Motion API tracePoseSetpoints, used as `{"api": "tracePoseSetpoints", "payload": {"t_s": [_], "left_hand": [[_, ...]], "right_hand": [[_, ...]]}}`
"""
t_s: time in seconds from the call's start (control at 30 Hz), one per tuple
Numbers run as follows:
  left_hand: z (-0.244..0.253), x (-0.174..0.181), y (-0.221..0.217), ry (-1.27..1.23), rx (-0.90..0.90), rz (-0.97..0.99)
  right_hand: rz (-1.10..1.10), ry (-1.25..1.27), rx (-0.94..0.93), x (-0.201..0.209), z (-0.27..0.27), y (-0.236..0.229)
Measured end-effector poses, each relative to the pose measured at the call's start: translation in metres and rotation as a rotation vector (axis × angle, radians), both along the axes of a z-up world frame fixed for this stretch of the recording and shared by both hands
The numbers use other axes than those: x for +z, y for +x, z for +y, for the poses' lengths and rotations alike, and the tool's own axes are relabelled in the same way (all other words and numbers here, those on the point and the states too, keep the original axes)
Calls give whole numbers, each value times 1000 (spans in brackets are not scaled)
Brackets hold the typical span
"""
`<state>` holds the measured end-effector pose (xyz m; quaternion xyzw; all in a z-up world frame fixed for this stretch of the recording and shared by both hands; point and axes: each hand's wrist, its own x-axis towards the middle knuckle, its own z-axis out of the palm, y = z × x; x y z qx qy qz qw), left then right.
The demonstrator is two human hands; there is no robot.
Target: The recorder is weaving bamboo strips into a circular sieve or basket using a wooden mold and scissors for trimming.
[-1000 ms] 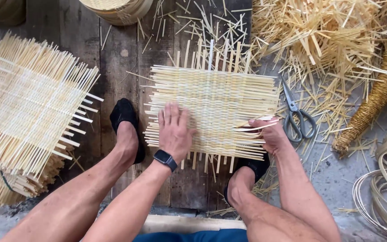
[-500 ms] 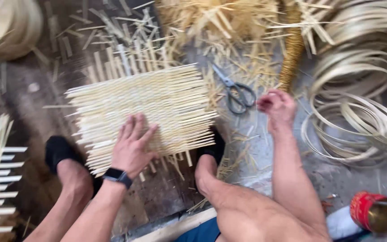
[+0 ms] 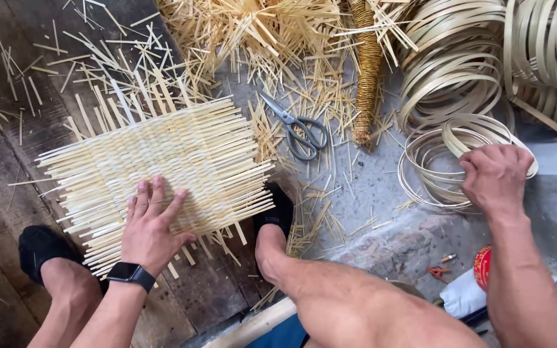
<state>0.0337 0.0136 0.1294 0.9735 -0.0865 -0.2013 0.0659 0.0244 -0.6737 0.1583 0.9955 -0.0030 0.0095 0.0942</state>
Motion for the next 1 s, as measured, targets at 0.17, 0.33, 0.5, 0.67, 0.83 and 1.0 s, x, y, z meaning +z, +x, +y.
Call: {"api": "tracePoseSetpoints", "payload": {"t_s": [0.17, 0.33, 0.5, 0.67, 0.83, 1.0], "left_hand": [[-4, 1, -1, 44, -20, 34], [1, 12, 3, 59, -11, 20], [-8, 34, 24, -101, 72, -13], [-27, 83, 68, -1249, 668, 2], [-18, 137, 56, -1798, 909, 193], [-19, 138, 21, -1797, 984, 56]], "right_hand": [[159, -381, 156, 20, 37, 16], [355, -616, 173, 27, 40, 24], [118, -26, 523, 167, 167, 49], [137, -158, 1064, 237, 320, 55], [479, -27, 1199, 229, 396, 73], [-312, 495, 1083, 189, 447, 116]]}}
